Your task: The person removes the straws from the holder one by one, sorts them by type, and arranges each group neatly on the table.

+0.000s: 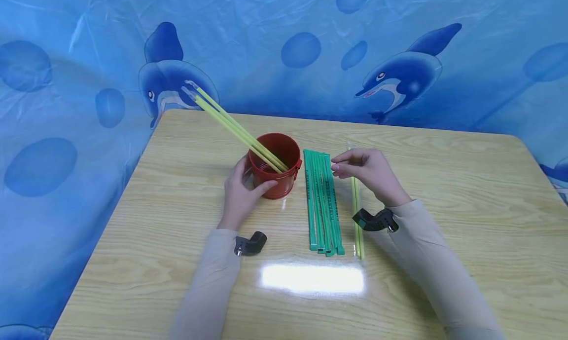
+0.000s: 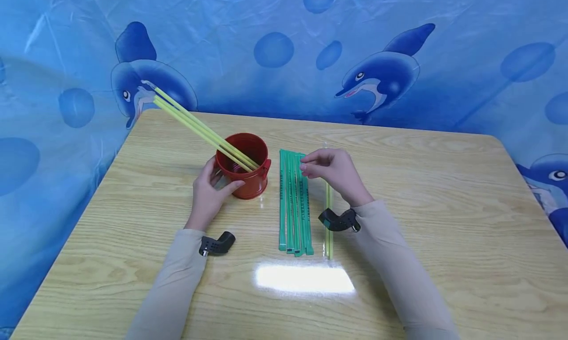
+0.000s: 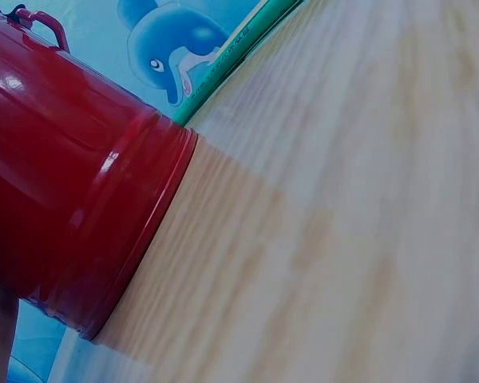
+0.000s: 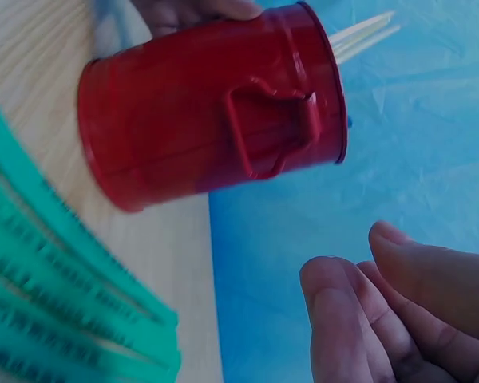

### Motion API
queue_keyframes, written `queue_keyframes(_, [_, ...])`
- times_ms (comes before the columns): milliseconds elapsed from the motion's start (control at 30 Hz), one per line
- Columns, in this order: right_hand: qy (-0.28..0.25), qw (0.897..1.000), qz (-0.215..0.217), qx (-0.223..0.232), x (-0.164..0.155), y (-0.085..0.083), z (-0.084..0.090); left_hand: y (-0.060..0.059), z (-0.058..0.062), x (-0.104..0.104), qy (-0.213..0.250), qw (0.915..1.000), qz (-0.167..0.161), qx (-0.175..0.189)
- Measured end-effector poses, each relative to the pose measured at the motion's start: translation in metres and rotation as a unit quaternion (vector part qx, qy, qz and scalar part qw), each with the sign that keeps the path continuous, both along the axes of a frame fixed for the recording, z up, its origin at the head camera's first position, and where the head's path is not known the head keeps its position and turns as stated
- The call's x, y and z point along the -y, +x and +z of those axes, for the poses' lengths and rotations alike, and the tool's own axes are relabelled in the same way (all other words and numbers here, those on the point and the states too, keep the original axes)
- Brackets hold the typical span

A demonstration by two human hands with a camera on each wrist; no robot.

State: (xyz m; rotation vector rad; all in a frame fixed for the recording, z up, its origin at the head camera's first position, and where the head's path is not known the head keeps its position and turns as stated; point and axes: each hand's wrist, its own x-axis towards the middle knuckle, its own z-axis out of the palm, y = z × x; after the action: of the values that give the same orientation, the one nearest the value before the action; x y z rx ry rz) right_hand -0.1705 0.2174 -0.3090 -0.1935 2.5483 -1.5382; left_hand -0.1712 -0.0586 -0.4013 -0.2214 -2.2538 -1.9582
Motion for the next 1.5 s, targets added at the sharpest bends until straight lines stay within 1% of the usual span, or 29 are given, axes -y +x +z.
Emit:
queue_keyframes(133, [-0.022,1.000,0.010,-0.012,0.015,-0.007,0.003,0.002,0.000,0.003,-0.002,1.0000,0.000,0.006])
queue_keyframes(267, [-0.031,0.999,0.025,-0.016,0.029,-0.010,0.005,0.005,0.000,0.007,-0.010,0.9998,0.000,0.016])
queue_keyframes(367, [-0.040,0.999,0.031,-0.021,0.038,-0.013,0.008,0.006,-0.001,0.008,-0.017,0.9997,-0.001,0.016])
queue_keyframes(500, [-0.053,0.998,0.039,-0.025,0.050,-0.017,0.013,0.006,-0.002,0.008,-0.013,0.9998,0.002,0.013])
queue_keyframes(800, [-0.091,0.993,0.055,-0.045,0.077,-0.027,0.027,0.002,0.001,0.008,-0.001,0.9999,-0.001,0.017])
queue_keyframes(1000, [-0.107,0.991,0.061,-0.054,0.093,-0.035,0.031,-0.001,0.002,0.007,0.003,0.9998,-0.008,0.017])
queue_keyframes(1067, [-0.109,0.991,0.061,-0.053,0.097,-0.037,0.030,0.002,0.008,0.005,-0.001,0.9997,-0.010,0.023])
queue_keyframes(1200, [-0.114,0.990,0.063,-0.051,0.103,-0.039,0.031,0.011,0.027,0.002,-0.009,0.9994,-0.011,0.032])
queue_keyframes(1267, [-0.119,0.990,0.065,-0.049,0.106,-0.040,0.030,0.014,0.035,0.001,-0.012,0.9994,-0.011,0.031])
queue_keyframes(1433, [-0.105,0.991,0.066,-0.052,0.115,-0.044,0.030,0.015,0.037,-0.001,-0.017,0.9992,-0.013,0.034])
queue_keyframes(1500, [-0.094,0.992,0.067,-0.056,0.118,-0.045,0.029,0.011,0.030,-0.001,-0.015,0.9992,-0.013,0.035])
